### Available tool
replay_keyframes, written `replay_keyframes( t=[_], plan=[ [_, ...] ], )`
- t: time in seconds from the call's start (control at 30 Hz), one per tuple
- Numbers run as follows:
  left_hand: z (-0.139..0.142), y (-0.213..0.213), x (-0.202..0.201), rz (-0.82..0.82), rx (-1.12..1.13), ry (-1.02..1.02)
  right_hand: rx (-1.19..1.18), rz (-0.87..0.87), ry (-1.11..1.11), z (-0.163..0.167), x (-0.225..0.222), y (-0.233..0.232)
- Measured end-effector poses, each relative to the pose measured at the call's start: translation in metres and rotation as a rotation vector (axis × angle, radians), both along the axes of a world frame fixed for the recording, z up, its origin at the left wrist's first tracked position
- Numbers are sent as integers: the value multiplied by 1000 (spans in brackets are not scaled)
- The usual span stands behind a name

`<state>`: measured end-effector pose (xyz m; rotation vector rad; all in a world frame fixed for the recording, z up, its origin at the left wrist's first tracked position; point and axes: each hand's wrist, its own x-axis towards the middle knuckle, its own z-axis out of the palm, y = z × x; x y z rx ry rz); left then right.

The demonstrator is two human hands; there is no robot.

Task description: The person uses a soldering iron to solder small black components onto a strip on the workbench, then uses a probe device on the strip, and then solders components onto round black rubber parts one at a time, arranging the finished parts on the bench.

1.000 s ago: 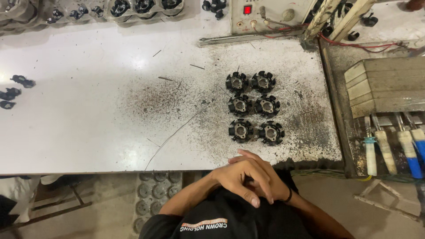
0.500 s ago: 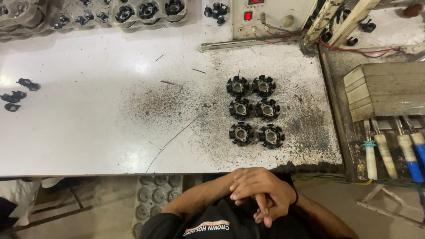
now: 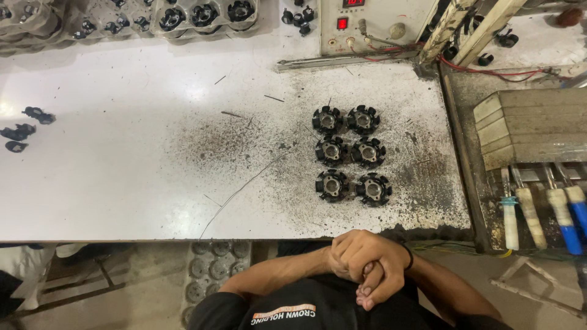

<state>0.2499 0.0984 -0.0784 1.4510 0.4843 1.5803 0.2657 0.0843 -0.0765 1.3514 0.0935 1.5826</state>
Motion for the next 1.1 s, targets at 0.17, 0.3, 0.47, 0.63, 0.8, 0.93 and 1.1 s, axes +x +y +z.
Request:
replay_keyframes(
  t=[0.17,0.3,0.47,0.63,0.8,0.93,1.1],
  plan=[
    [-16,-45,-9,108,-350,-203,1204,331,-556,44,-1,91],
    [9,-73,-17,423,-581,-66,1325,23,-1050,102,0,105],
    [54,-153,-73,1468,-731,475,1354,-1075,-1083,94,8,113],
    [66,-179,-117,2223,-741,1165,1022,-1555,-1349,27,9,190],
    [42,-180,-128,2114,-843,1088,869,-2414,-1543,1,60,303],
    [40,-182,-129,2067,-868,713,952,-2494,-1893,-5,93,340],
    [87,-169,-106,1846,-658,439,881,-2283,-2073,13,79,326]
  ],
)
